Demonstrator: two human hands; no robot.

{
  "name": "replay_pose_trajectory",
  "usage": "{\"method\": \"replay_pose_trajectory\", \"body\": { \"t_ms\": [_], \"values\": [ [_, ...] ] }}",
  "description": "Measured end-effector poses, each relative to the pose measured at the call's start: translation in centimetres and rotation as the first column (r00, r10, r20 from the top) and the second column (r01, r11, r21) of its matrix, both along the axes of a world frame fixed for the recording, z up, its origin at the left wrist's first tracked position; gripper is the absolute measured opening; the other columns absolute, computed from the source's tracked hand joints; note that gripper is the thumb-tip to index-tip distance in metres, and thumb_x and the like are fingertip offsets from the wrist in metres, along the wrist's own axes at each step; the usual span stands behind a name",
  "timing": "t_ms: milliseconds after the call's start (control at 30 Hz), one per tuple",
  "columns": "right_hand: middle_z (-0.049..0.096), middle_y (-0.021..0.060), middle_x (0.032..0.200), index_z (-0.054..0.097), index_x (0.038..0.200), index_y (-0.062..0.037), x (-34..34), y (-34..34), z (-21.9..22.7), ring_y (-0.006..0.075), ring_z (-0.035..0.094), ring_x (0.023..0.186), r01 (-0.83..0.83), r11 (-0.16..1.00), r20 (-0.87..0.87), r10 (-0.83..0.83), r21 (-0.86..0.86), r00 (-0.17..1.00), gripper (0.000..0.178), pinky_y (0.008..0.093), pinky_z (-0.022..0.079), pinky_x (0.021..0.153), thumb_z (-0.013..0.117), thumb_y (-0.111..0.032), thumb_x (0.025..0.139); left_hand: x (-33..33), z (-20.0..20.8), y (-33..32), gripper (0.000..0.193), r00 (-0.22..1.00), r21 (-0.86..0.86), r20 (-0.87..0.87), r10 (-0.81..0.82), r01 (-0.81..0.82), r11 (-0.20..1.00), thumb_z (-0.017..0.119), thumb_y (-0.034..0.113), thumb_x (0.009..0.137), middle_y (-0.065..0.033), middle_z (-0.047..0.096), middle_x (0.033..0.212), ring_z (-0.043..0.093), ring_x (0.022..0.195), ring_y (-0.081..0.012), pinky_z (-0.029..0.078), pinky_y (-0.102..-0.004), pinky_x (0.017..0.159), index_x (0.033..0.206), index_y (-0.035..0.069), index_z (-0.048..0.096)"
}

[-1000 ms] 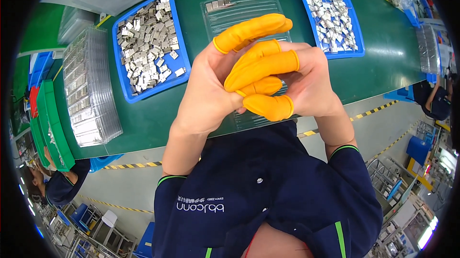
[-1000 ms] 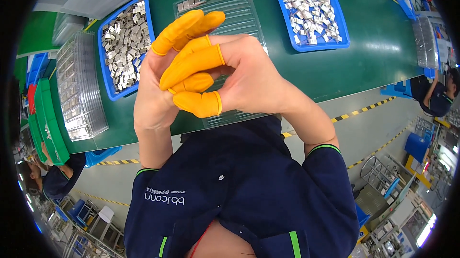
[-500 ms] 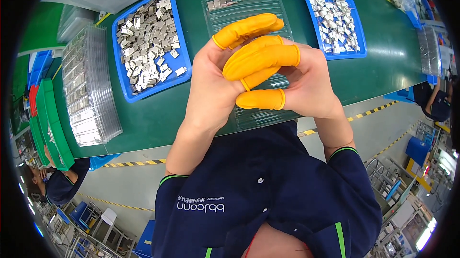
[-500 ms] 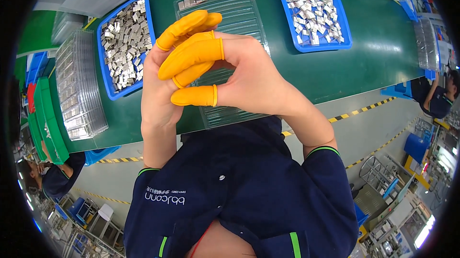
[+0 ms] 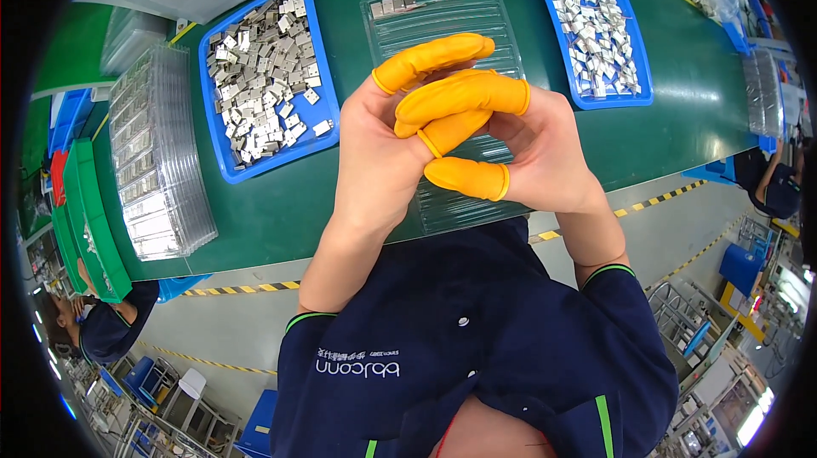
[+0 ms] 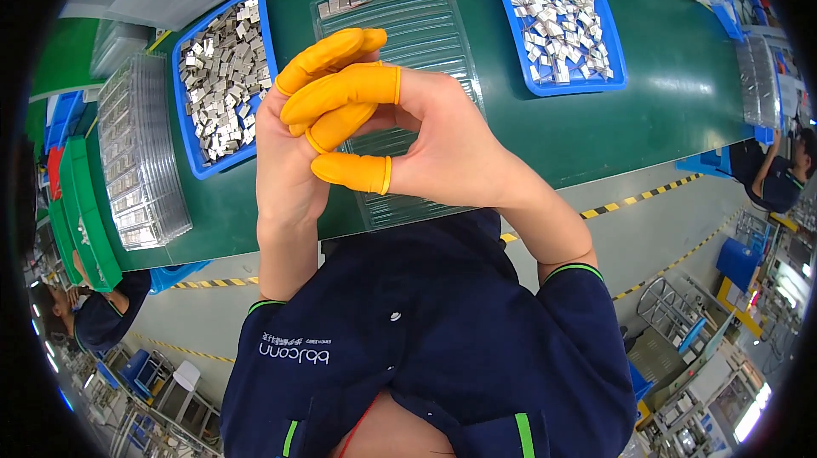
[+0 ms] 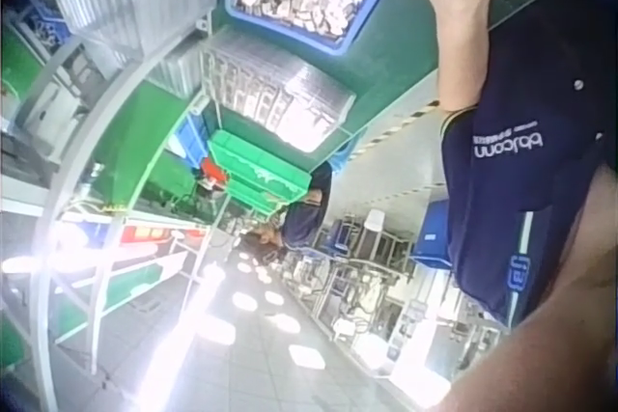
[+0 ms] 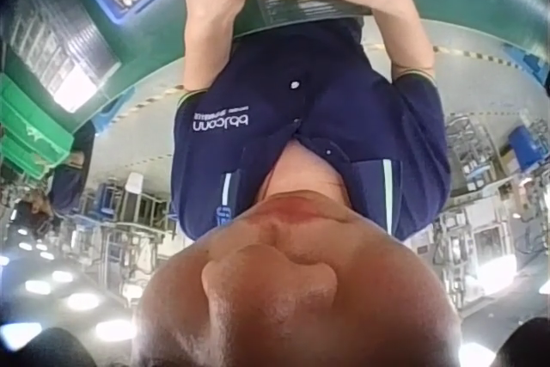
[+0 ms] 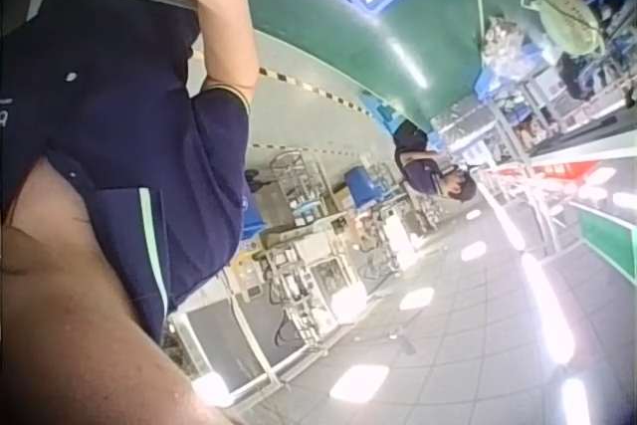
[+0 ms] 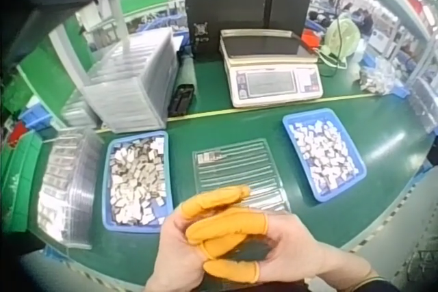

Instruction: The person assembles electronic components by hand, taking them from a component bin and placing them into a plastic tray.

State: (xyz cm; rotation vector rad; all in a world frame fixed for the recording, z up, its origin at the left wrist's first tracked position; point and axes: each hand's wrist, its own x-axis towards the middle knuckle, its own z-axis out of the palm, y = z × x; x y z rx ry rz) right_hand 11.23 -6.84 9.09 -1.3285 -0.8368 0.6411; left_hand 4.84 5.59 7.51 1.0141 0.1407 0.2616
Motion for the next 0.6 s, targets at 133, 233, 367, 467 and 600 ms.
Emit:
{"method": "replay_pose_trajectory", "body": {
  "t_ms": [133,233,367,467,600],
  "values": [
    [0.061,0.0091,0.105,0.057,0.108,0.0017,0.1,0.1,-0.1,0.0188,0.059,0.099,0.014,1.0,-0.079,-0.015,-0.012,0.997,0.049,0.0337,0.047,0.088,0.076,0.004,0.063,0.0,0.2,0.0,0.036,1.0,-0.055,-0.022,-0.01,0.009,0.998,0.065,-0.004,0.076,-0.01,0.061,0.109,0.059,0.097,-0.0164,0.048,-0.0284,0.086,0.11,-0.002,0.056],
    [0.061,0.0069,0.104,0.057,0.109,-0.0001,0.1,0.1,-0.5,0.016,0.059,0.096,0.009,0.999,-0.053,-0.007,0.032,0.999,0.046,0.0315,0.047,0.088,0.074,0.002,0.066,-0.1,0.2,-0.1,0.035,1.0,-0.045,-0.005,-0.031,0.03,0.999,0.066,-0.004,0.075,-0.0097,0.062,0.107,0.06,0.096,-0.0159,0.048,-0.0279,0.086,0.11,-0.002,0.057],
    [0.06,0.005,0.106,0.057,0.11,-0.0015,-0.1,0.1,-0.9,0.0134,0.06,0.093,0.023,0.996,-0.091,-0.015,0.085,0.996,0.044,0.029,0.047,0.087,0.073,-0.001,0.068,0.0,0.0,-0.2,0.034,1.0,-0.014,0.016,0.0,0.0,1.0,0.066,-0.004,0.075,-0.0097,0.062,0.106,0.06,0.095,-0.0155,0.048,-0.028,0.085,0.108,-0.003,0.058],
    [0.059,0.005,0.106,0.056,0.109,-0.0017,-0.1,0.4,-1.0,0.0135,0.059,0.094,0.024,0.996,-0.075,-0.018,0.084,0.997,0.044,0.0292,0.047,0.087,0.073,-0.001,0.069,0.0,-0.6,-0.4,0.033,0.999,0.006,0.026,0.037,-0.037,0.999,0.066,-0.004,0.075,-0.0101,0.062,0.106,0.06,0.095,-0.0155,0.048,-0.0282,0.086,0.107,-0.003,0.058],
    [0.058,0.005,0.106,0.055,0.111,-0.0023,0.0,0.3,-1.1,0.0135,0.058,0.096,-0.019,0.996,-0.085,0.026,0.082,0.996,0.045,0.0294,0.047,0.087,0.072,0.0,0.07,0.0,-0.5,-0.4,0.034,0.995,0.073,0.054,0.088,-0.092,0.993,0.067,-0.003,0.074,-0.0109,0.062,0.106,0.06,0.095,-0.0164,0.048,-0.0295,0.086,0.107,-0.003,0.058]
  ]
}}
